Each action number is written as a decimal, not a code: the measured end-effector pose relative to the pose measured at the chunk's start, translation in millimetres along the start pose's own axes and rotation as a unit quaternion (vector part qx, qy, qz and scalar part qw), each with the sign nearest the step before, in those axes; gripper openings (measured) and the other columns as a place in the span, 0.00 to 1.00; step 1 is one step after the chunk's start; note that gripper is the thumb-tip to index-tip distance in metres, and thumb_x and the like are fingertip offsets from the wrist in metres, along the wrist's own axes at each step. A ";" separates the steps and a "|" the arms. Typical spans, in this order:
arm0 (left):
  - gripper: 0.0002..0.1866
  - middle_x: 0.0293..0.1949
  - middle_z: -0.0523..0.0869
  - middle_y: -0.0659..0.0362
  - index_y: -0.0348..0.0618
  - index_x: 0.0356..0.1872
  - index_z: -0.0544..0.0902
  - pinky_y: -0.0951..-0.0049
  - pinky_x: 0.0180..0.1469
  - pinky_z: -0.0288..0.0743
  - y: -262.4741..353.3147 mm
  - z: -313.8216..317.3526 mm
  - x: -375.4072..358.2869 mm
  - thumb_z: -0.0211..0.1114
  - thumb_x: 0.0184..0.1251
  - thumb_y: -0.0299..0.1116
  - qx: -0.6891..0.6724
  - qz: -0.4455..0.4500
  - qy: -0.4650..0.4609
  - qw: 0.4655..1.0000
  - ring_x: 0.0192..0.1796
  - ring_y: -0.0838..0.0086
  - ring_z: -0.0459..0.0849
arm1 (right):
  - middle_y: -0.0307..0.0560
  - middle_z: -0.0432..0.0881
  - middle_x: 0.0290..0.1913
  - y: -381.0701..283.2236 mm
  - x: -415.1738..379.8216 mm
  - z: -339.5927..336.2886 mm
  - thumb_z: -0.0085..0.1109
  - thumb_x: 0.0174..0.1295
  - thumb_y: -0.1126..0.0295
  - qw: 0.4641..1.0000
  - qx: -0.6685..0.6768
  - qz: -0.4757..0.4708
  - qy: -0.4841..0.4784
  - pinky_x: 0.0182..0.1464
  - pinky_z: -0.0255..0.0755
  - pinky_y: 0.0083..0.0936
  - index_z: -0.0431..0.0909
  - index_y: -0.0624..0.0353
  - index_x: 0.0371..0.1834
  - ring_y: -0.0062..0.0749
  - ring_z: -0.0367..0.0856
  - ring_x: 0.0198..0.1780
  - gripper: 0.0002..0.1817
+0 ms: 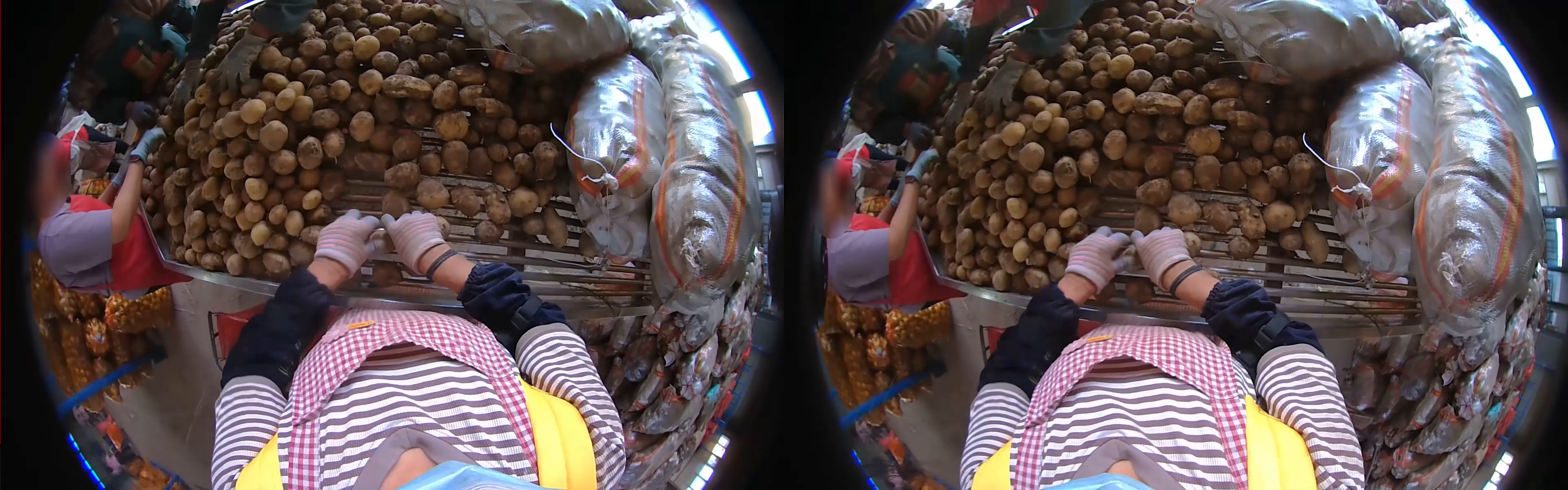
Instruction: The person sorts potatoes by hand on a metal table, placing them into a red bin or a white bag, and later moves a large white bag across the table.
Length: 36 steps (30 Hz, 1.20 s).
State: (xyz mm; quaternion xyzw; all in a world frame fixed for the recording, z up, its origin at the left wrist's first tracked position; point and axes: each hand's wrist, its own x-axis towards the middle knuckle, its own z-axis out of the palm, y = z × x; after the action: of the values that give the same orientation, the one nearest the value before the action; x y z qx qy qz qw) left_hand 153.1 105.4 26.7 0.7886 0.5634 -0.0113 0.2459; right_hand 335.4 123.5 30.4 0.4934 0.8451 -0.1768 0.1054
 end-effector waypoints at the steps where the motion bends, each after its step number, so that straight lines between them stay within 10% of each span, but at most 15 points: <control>1: 0.25 0.44 0.86 0.54 0.47 0.56 0.85 0.59 0.46 0.83 -11.5 6.0 -6.2 0.77 0.64 0.50 -0.110 -0.034 0.079 0.990 0.42 0.58 0.89 | 0.55 0.90 0.43 2.2 1.2 -0.8 0.67 0.63 0.67 1.000 0.004 -0.007 -0.009 0.48 0.83 0.46 0.79 0.52 0.52 0.54 0.90 0.49 0.15; 6: 0.30 0.49 0.87 0.58 0.47 0.59 0.84 0.54 0.52 0.84 -3.8 -15.3 -25.7 0.60 0.78 0.64 -0.646 -0.177 0.007 0.742 0.50 0.62 0.89 | 0.54 0.90 0.43 25.7 -18.8 -44.6 0.77 0.57 0.57 0.939 0.335 0.050 0.062 0.49 0.83 0.46 0.77 0.56 0.54 0.56 0.90 0.46 0.27; 8: 0.35 0.58 0.84 0.53 0.47 0.68 0.78 0.41 0.68 0.74 12.9 -21.7 -22.8 0.54 0.79 0.67 -0.901 -0.149 -0.098 0.397 0.63 0.55 0.82 | 0.59 0.89 0.44 10.9 -23.6 -61.4 0.77 0.56 0.52 0.855 0.509 -0.010 0.097 0.55 0.81 0.47 0.75 0.56 0.60 0.55 0.89 0.51 0.33; 12: 0.42 0.65 0.82 0.47 0.50 0.70 0.76 0.34 0.72 0.69 12.4 -5.2 -16.6 0.55 0.72 0.74 -0.960 -0.038 -0.124 0.249 0.72 0.47 0.76 | 0.53 0.84 0.57 40.6 -14.2 -84.3 0.74 0.63 0.59 0.888 0.327 -0.160 0.281 0.64 0.76 0.42 0.82 0.56 0.59 0.51 0.82 0.61 0.23; 14: 0.39 0.70 0.78 0.48 0.51 0.68 0.79 0.34 0.70 0.73 0.6 2.4 -18.4 0.54 0.74 0.72 -0.963 -0.034 -0.129 0.234 0.72 0.44 0.76 | 0.46 0.85 0.55 105.0 0.4 -82.6 0.71 0.58 0.63 0.910 0.035 -0.030 0.411 0.53 0.76 0.46 0.83 0.48 0.55 0.50 0.83 0.55 0.20; 18: 0.38 0.67 0.81 0.44 0.48 0.66 0.81 0.33 0.68 0.74 -0.6 -4.2 -17.2 0.54 0.74 0.71 -0.964 -0.073 -0.128 0.222 0.66 0.43 0.81 | 0.41 0.81 0.61 197.7 -1.9 -23.7 0.68 0.63 0.57 0.934 -0.168 0.101 0.299 0.62 0.67 0.54 0.83 0.33 0.58 0.49 0.76 0.62 0.19; 22: 0.37 0.63 0.84 0.45 0.46 0.66 0.80 0.33 0.66 0.77 -2.8 -6.6 -16.6 0.54 0.75 0.69 -0.965 -0.064 -0.105 0.234 0.65 0.43 0.82 | 0.41 0.79 0.60 163.1 -27.4 -36.1 0.70 0.62 0.55 0.953 -0.081 0.211 0.202 0.63 0.65 0.57 0.83 0.27 0.60 0.50 0.74 0.64 0.21; 29: 0.38 0.62 0.82 0.40 0.41 0.67 0.78 0.34 0.66 0.75 -16.0 23.8 -28.8 0.55 0.75 0.66 -0.968 -0.043 -0.170 0.181 0.65 0.41 0.81 | 0.45 0.78 0.54 201.1 -51.7 8.8 0.76 0.57 0.61 0.927 -0.032 0.160 0.338 0.57 0.73 0.49 0.81 0.35 0.61 0.49 0.78 0.55 0.27; 33: 0.35 0.65 0.79 0.39 0.40 0.65 0.77 0.37 0.64 0.76 4.2 11.9 -39.5 0.58 0.75 0.62 -0.954 -0.095 -0.186 0.214 0.64 0.40 0.81 | 0.46 0.84 0.48 134.9 -33.3 -3.5 0.73 0.65 0.67 0.846 0.304 0.001 0.438 0.53 0.78 0.35 0.78 0.53 0.60 0.37 0.82 0.49 0.21; 36: 0.35 0.66 0.79 0.43 0.41 0.62 0.79 0.36 0.63 0.77 10.4 10.5 -40.3 0.58 0.73 0.64 -0.949 -0.119 -0.210 0.204 0.65 0.43 0.81 | 0.38 0.84 0.49 49.5 -34.8 -34.5 0.64 0.76 0.64 0.658 0.716 -0.015 0.232 0.46 0.80 0.19 0.75 0.54 0.62 0.17 0.81 0.47 0.16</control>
State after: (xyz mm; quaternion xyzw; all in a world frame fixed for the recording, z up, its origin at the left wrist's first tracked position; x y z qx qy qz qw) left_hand 150.4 63.1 33.3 -0.1419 0.1680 0.3370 0.9154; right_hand 395.5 131.9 64.6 0.4288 0.4609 -0.6091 -0.4824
